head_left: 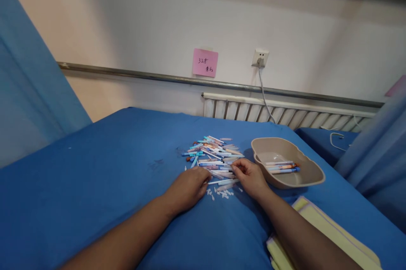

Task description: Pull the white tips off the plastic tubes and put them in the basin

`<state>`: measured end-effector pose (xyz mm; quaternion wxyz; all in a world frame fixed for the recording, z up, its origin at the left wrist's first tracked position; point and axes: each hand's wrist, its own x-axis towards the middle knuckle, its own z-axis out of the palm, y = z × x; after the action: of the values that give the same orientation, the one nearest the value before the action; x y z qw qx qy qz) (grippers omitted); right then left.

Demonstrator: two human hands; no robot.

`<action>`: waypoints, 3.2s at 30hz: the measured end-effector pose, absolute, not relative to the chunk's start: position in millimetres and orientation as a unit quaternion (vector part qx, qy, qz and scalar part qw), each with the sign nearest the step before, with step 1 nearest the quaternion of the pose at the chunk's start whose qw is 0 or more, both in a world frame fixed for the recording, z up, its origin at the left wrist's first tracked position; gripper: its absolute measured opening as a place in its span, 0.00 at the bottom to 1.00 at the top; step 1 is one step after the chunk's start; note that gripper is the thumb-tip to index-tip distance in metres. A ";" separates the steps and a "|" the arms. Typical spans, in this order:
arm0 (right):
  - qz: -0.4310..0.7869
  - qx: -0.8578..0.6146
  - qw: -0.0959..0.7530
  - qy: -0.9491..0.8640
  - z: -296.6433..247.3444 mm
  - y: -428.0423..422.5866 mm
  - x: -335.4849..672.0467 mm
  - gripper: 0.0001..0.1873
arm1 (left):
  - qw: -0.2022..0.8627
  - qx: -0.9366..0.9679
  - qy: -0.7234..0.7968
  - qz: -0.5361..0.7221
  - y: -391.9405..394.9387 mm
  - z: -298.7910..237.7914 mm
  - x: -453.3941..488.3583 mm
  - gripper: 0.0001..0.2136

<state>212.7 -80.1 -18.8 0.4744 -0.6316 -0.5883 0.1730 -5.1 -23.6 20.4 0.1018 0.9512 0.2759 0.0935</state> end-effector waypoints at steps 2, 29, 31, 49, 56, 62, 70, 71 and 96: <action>0.173 -0.627 0.469 -0.598 -19.8 -79.9 211.1 0.08 | 0.104 0.953 0.270 0.093 -23.7 19.8 -3.6 0.07; 0.136 -0.584 0.329 -0.729 -9.8 -90.7 198.0 0.08 | 0.075 0.951 0.286 0.094 -21.2 11.2 4.1 0.11; 0.132 -0.586 0.319 -0.733 -8.6 -91.3 197.3 0.09 | 0.081 0.954 0.276 0.088 -21.2 12.0 3.1 0.09; 0.057 -0.605 0.202 -0.768 6.9 -98.0 191.1 0.08 | 0.121 0.939 0.292 0.134 -27.1 17.6 3.1 0.05; 0.043 -0.637 0.350 -0.685 3.7 -95.4 196.0 0.06 | 0.211 0.915 0.309 0.152 -19.8 20.0 -13.0 0.12; 0.285 -0.574 0.561 -0.525 -7.0 -85.8 195.9 0.13 | 0.193 0.919 0.331 0.094 -20.6 33.0 -19.2 0.11; 0.343 -0.533 0.604 -0.483 0.9 -86.9 196.3 0.17 | 0.371 0.857 0.329 0.140 -19.3 22.6 -13.4 0.16; 0.359 -0.524 0.612 -0.472 1.7 -87.4 196.0 0.17 | 0.446 0.816 0.334 0.154 -17.9 20.1 -11.8 0.17; 0.455 -0.495 0.615 -0.412 2.8 -87.5 191.8 0.20 | 0.814 0.439 0.334 0.182 -19.0 17.9 -8.9 0.12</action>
<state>191.8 -87.5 2.8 0.6147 -0.4951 -0.4122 0.4550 -8.9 -19.0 17.9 0.8140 0.4387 0.3343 0.1821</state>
